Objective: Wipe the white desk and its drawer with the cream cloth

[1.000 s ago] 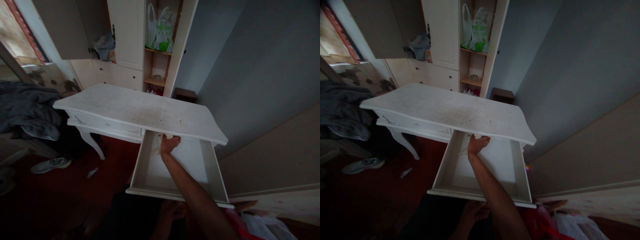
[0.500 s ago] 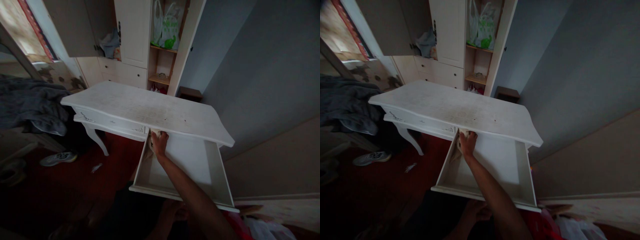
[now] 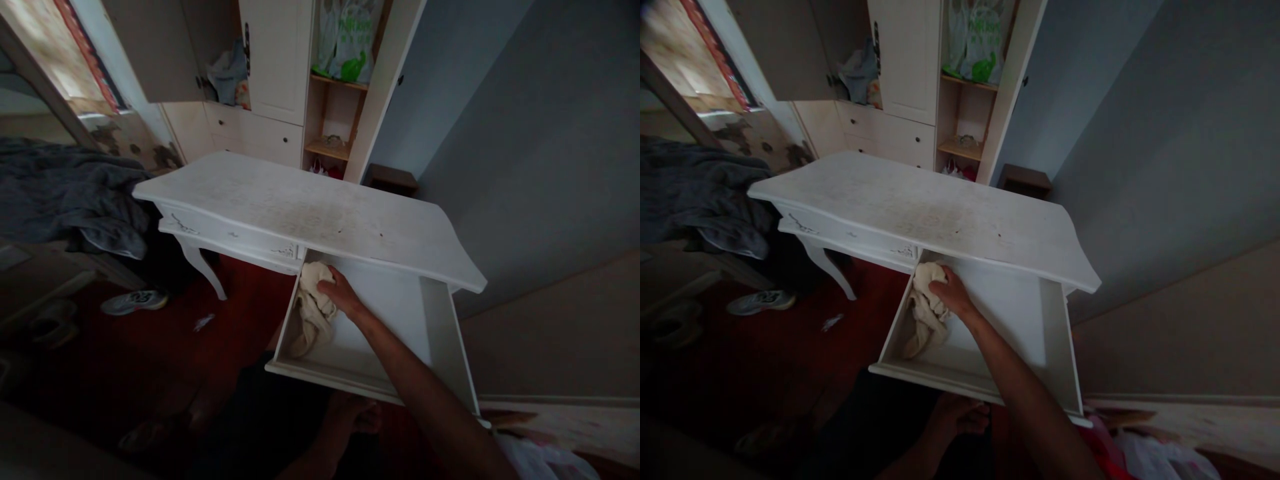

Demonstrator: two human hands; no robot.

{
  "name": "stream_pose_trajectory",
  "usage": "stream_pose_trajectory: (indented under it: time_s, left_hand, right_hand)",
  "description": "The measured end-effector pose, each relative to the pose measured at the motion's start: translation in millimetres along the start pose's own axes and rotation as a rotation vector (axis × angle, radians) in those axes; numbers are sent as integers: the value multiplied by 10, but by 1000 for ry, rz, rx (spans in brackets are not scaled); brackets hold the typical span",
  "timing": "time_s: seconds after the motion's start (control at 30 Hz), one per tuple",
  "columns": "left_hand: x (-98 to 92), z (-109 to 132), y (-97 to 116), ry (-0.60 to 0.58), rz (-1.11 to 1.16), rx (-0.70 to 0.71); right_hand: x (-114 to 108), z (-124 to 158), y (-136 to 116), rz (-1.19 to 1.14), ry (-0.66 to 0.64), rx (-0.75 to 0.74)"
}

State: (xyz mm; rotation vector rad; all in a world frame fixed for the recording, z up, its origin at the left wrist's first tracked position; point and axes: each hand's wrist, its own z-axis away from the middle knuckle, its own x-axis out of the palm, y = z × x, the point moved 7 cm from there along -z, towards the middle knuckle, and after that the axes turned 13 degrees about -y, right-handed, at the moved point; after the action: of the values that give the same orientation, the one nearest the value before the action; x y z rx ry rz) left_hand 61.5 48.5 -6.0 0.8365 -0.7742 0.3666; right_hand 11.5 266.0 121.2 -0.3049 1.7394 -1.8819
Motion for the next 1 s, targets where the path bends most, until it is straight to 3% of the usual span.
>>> stream_pose_trajectory:
  time_s: [0.27, 0.4, 0.47, 0.53, 0.7, 0.77, 0.87, 1.0]
  left_hand:
    - [123, 142, 148, 101, 7, 35]
    - [87, 120, 137, 76, -22, 74]
    - [64, 111, 120, 72, -28, 73]
    - [52, 105, 108, 75, -29, 67]
    - [87, 114, 136, 54, -39, 77]
    - [98, 128, 151, 58, -50, 71]
    - [97, 140, 156, 69, -69, 60]
    - [100, 128, 138, 58, -62, 66]
  right_hand:
    - [498, 523, -162, 460, -536, -44]
    - [637, 653, -319, 605, -675, -142]
    - [587, 630, -348, 565, -652, -144]
    - [459, 553, -367, 466, -533, -148]
    - [29, 314, -450, 425, 37, -220]
    - [-10, 231, -504, 478, 149, -241]
    - [87, 133, -594, 572, 100, -254]
    - [295, 227, -641, 674, -150, -251]
